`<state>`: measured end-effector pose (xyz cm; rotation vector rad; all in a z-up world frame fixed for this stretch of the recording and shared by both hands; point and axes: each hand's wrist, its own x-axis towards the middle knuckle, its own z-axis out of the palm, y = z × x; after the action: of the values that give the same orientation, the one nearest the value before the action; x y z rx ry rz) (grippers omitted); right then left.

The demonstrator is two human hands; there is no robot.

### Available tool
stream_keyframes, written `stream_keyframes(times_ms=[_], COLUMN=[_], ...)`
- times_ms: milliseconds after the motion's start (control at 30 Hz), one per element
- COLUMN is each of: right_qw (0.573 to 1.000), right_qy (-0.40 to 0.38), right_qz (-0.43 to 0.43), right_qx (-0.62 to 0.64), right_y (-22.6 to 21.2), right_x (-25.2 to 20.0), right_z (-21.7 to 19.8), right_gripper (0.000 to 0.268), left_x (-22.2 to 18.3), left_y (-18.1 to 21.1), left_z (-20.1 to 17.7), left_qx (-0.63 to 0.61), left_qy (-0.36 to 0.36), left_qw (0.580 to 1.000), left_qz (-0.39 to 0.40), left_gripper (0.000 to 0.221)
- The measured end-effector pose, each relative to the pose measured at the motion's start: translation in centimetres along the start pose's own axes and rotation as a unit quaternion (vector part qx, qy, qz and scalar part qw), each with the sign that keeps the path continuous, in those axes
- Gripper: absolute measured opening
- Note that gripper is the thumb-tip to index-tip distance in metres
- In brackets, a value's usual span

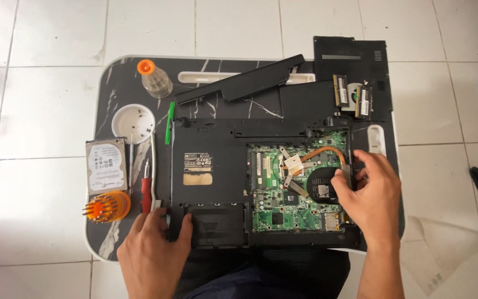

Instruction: Disassembling internal components of a laptop, including removing the hard drive and disconnecting cables.

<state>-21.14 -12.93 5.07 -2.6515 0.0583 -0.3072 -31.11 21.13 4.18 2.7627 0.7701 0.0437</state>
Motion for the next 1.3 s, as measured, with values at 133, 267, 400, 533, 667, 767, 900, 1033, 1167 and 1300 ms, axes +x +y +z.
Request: stream_keyframes(times_ms=[133,267,400,533,667,767,900,1033,1167,1300], right_qw=[0.999,0.998,0.998,0.998,0.996,0.996,0.995,0.995,0.994,0.995], right_qy=[0.022,0.043,0.048,0.051,0.071,0.068,0.078,0.082,0.086,0.083], right_qz=[-0.026,-0.026,-0.023,-0.041,-0.053,-0.044,-0.054,-0.052,-0.056,-0.048], right_qx=[0.017,0.033,0.041,0.026,0.018,0.024,0.021,0.029,0.026,0.014], right_y=[0.3,0.3,0.3,0.4,0.6,0.2,0.5,0.5,0.6,0.7], right_x=[-0.4,-0.7,-0.7,-0.6,-0.7,-0.7,-0.7,-0.8,-0.8,-0.9], right_z=[0.4,1.2,1.3,1.3,1.4,1.1,1.4,1.5,1.6,1.6], right_gripper=[0.046,0.046,0.046,0.045,0.044,0.044,0.042,0.043,0.043,0.043], left_x=[1.0,0.5,0.1,-0.2,-0.6,-1.0,-1.2,-1.3,-1.5,-1.6], left_y=[0.0,-0.2,0.3,0.3,0.2,0.3,0.2,0.0,-0.2,-0.3], left_z=[-0.3,0.1,-0.2,0.3,0.7,1.0,1.6,2.1,2.6,2.9], left_qx=[-0.010,0.012,0.008,-0.034,-0.055,-0.059,-0.094,-0.113,-0.118,-0.114], left_qy=[-0.085,-0.060,-0.064,-0.032,0.018,0.026,0.043,0.074,0.083,0.098], left_qw=[0.995,0.998,0.997,0.999,0.998,0.997,0.993,0.988,0.987,0.986], left_qz=[-0.050,-0.026,-0.040,-0.012,0.036,0.048,0.055,0.075,0.063,0.069], left_gripper=[0.051,0.050,0.049,0.054,0.054,0.052,0.051,0.050,0.051,0.052])
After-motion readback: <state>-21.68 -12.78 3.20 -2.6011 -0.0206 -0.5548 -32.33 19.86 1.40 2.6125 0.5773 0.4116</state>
